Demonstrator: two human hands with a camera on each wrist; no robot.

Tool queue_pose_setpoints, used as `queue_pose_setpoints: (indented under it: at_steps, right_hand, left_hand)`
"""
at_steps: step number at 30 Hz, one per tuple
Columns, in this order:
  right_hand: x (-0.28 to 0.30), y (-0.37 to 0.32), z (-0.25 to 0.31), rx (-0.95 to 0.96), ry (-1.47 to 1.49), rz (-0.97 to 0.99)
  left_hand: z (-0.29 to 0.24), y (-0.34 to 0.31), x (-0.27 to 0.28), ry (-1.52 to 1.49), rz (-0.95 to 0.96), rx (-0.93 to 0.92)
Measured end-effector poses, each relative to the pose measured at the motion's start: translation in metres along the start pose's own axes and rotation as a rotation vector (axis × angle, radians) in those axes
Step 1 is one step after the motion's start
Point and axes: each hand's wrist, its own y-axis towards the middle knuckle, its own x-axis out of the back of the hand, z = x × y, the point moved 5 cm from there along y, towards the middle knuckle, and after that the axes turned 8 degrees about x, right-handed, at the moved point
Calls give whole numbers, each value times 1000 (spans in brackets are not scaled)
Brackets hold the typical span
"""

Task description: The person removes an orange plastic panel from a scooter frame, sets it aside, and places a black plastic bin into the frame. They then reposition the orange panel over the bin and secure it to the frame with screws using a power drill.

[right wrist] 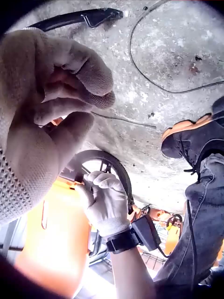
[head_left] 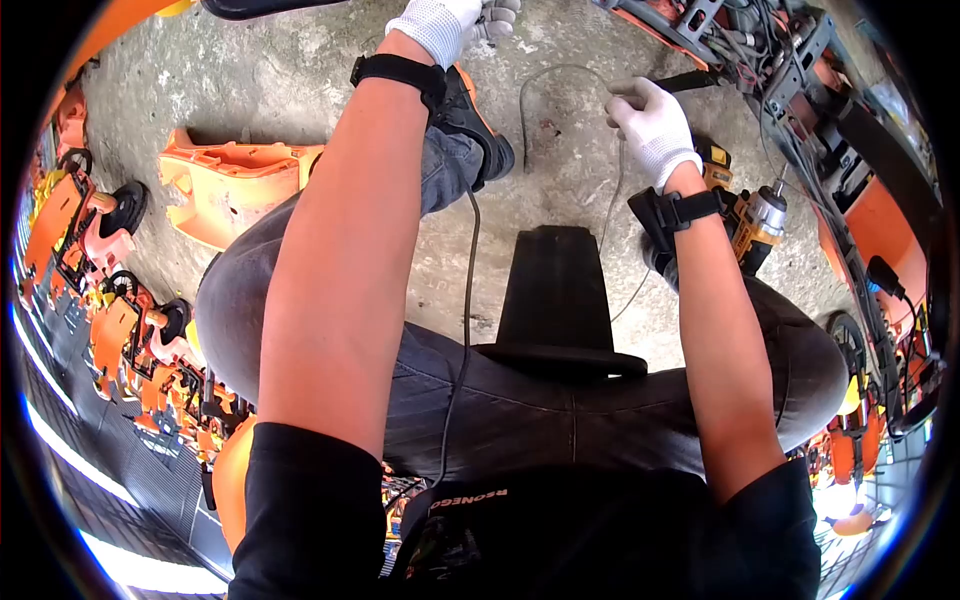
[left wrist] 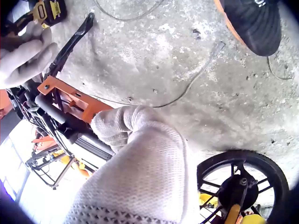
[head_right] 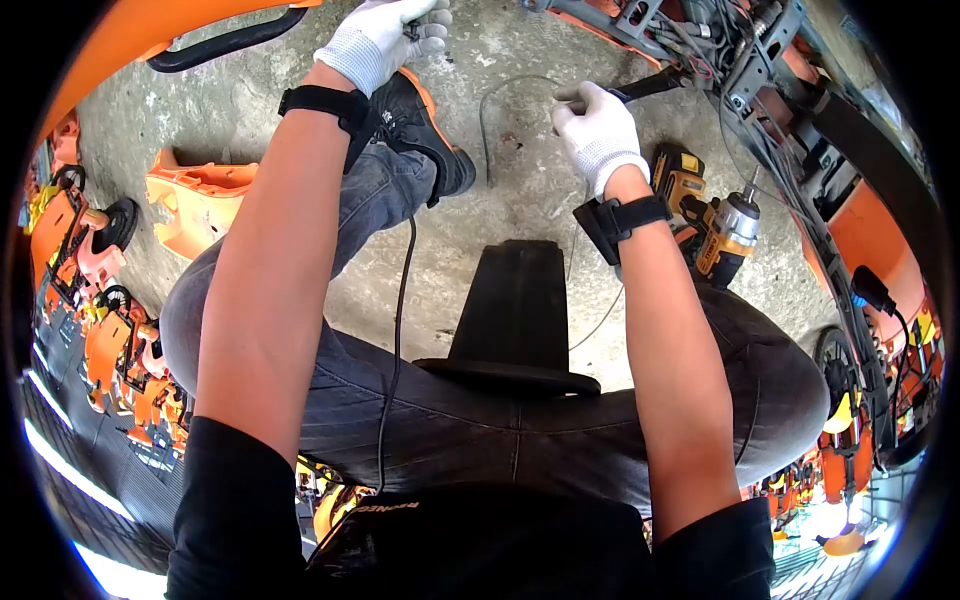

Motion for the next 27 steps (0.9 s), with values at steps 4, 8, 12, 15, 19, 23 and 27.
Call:
queue_pose_setpoints:
  at_steps: [4, 8, 12, 15, 19, 23, 27]
  right_hand:
    - [7, -2, 6, -13, 39, 65]
    - [11, -9, -12, -117, 193, 82]
    - [10, -9, -48, -218, 139, 135]
    - [6, -16, -66, -238, 161, 167]
    - [7, -29, -59, -227, 147, 175]
    - [5, -30, -72, -187, 173, 175]
    - [2, -34, -54, -191, 117, 187]
  left_hand:
    - [-4, -7, -5, 92, -47, 76]
    - [-1, -31, -15, 744, 177, 174]
    - [-23, -94, -95, 1095, 612, -3]
    - [-76, -175, -134, 923, 752, 17]
    - [-132, -276, -153, 1206, 761, -155]
    - [-181, -352, -157, 1534, 624, -330]
    - [-206, -415, -148, 1682, 423, -343]
